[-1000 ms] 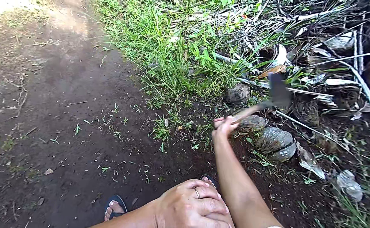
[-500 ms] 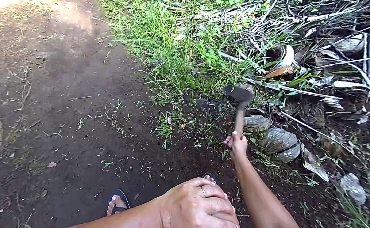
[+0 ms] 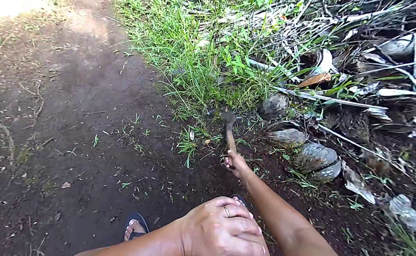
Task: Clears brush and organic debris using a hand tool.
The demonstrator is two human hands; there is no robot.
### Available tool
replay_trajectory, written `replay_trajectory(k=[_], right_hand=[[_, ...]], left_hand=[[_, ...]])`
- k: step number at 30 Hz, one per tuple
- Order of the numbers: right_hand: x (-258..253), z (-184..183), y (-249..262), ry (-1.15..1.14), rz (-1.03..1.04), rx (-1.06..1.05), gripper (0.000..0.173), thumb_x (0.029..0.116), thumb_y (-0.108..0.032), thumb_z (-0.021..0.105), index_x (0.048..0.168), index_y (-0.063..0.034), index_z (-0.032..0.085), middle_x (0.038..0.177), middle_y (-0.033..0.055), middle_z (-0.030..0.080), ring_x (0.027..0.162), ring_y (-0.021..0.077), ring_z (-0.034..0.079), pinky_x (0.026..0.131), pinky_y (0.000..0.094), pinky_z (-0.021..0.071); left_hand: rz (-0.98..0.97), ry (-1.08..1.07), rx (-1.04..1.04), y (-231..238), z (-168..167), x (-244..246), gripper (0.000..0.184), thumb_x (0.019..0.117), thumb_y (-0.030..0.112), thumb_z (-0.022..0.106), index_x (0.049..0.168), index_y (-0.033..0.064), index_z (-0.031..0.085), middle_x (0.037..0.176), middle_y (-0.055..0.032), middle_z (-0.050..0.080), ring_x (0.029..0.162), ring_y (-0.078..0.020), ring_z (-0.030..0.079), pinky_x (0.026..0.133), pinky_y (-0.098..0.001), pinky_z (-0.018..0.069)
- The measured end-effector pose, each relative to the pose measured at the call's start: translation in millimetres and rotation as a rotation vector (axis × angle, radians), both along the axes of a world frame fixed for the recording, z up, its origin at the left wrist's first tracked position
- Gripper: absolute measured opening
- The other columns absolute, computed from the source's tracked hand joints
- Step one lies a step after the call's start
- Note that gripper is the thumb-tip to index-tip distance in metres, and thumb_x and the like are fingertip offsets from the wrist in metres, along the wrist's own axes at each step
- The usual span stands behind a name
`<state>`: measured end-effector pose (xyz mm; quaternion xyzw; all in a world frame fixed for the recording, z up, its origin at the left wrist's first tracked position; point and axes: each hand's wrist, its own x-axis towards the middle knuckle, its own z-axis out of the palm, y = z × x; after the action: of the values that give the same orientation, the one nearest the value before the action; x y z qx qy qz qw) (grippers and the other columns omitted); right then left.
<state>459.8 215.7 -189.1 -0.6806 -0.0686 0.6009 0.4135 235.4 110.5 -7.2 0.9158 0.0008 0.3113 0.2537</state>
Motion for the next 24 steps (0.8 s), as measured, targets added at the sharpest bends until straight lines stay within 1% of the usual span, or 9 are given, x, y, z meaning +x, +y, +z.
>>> replay_trajectory(k=[4, 7, 8, 11, 13, 17, 20, 22, 24], right_hand=[[17.9, 12.0, 17.4, -0.018, 0.009, -0.003, 0.04, 0.1113, -0.038, 0.044, 0.137, -0.0069, 0.043, 0.082, 0.0064, 0.055, 0.06, 0.0144, 0.059, 0.055, 0.0293, 0.0541], [14.8, 10.8, 35.5, 0.123, -0.075, 0.092, 0.046, 0.1121, -0.034, 0.042, 0.151, -0.0119, 0.032, 0.101, 0.013, 0.058, 0.077, 0.0212, 0.065, 0.069, 0.0363, 0.0591], [9.6, 8.5, 42.9, 0.158, -0.096, 0.136, 0.047, 0.1122, -0.03, 0.042, 0.155, -0.0146, 0.029, 0.104, 0.0141, 0.058, 0.078, 0.0218, 0.065, 0.069, 0.0359, 0.0589], [-18.9, -14.2, 47.3, 0.157, -0.096, 0.204, 0.051, 0.1109, -0.019, 0.043, 0.158, -0.0213, 0.022, 0.085, 0.0067, 0.052, 0.057, 0.0139, 0.055, 0.049, 0.027, 0.0505], [-25.7, -26.8, 21.1, 0.119, -0.07, 0.18, 0.062, 0.1107, -0.019, 0.045, 0.163, -0.0265, 0.013, 0.087, 0.0069, 0.05, 0.057, 0.0143, 0.053, 0.049, 0.0286, 0.0488], [10.0, -20.3, -45.7, 0.074, -0.023, 0.143, 0.062, 0.1108, -0.022, 0.045, 0.162, -0.0244, 0.011, 0.083, 0.0046, 0.049, 0.057, 0.0133, 0.052, 0.05, 0.0292, 0.0491], [38.5, -3.6, -121.0, 0.009, 0.142, 0.044, 0.062, 0.1095, -0.023, 0.047, 0.163, -0.0218, 0.015, 0.08, 0.0046, 0.051, 0.055, 0.012, 0.051, 0.049, 0.0282, 0.0481], [51.7, 9.4, -144.2, -0.069, 0.205, -0.009, 0.063, 0.1085, -0.021, 0.051, 0.163, -0.0227, 0.02, 0.085, 0.0074, 0.055, 0.056, 0.0137, 0.052, 0.05, 0.0299, 0.0483], [64.0, 21.2, -146.0, -0.184, 0.233, 0.008, 0.062, 0.1085, -0.022, 0.051, 0.163, -0.0245, 0.022, 0.091, 0.0105, 0.058, 0.057, 0.016, 0.055, 0.049, 0.0326, 0.0494]], left_hand=[[-0.007, -0.003, -0.026, 5.3, -1.9, -2.3, 0.047, 0.1027, 0.051, 0.046, 0.119, 0.0191, 0.076, 0.124, -0.0088, 0.073, 0.128, -0.0259, 0.061, 0.115, -0.0426, 0.0403], [-0.024, -0.006, -0.032, 4.2, -2.0, -0.9, 0.047, 0.1029, 0.052, 0.046, 0.119, 0.019, 0.076, 0.124, -0.0088, 0.073, 0.128, -0.0259, 0.061, 0.115, -0.0426, 0.0405], [-0.024, -0.008, -0.027, 4.3, -1.7, -0.5, 0.047, 0.1028, 0.052, 0.046, 0.12, 0.0192, 0.076, 0.124, -0.0089, 0.073, 0.128, -0.0258, 0.062, 0.115, -0.0425, 0.0407], [-0.012, -0.006, -0.014, 4.0, -1.7, -1.7, 0.046, 0.103, 0.052, 0.046, 0.12, 0.0199, 0.075, 0.125, -0.0093, 0.073, 0.128, -0.0259, 0.062, 0.114, -0.0429, 0.0414], [-0.005, -0.001, -0.003, 1.1, -1.5, -2.9, 0.046, 0.1035, 0.052, 0.045, 0.12, 0.0202, 0.075, 0.125, -0.0093, 0.073, 0.127, -0.0256, 0.063, 0.113, -0.0428, 0.0419], [-0.004, 0.012, -0.01, 2.5, -3.0, -5.8, 0.046, 0.1033, 0.051, 0.045, 0.119, 0.0205, 0.075, 0.125, -0.0093, 0.073, 0.128, -0.0267, 0.062, 0.114, -0.0442, 0.0418], [-0.041, 0.007, -0.007, 2.3, -1.6, 1.9, 0.046, 0.1035, 0.051, 0.044, 0.119, 0.0204, 0.075, 0.125, -0.0097, 0.073, 0.127, -0.0274, 0.062, 0.112, -0.0454, 0.043], [-0.067, -0.005, -0.011, -2.3, 0.3, 10.1, 0.047, 0.103, 0.052, 0.045, 0.118, 0.02, 0.075, 0.124, -0.0104, 0.073, 0.126, -0.0279, 0.063, 0.111, -0.0461, 0.0437], [-0.096, 0.0, -0.018, -9.2, 3.8, 16.5, 0.046, 0.1025, 0.051, 0.046, 0.118, 0.0195, 0.075, 0.123, -0.0105, 0.073, 0.126, -0.0282, 0.063, 0.112, -0.0463, 0.0433]])
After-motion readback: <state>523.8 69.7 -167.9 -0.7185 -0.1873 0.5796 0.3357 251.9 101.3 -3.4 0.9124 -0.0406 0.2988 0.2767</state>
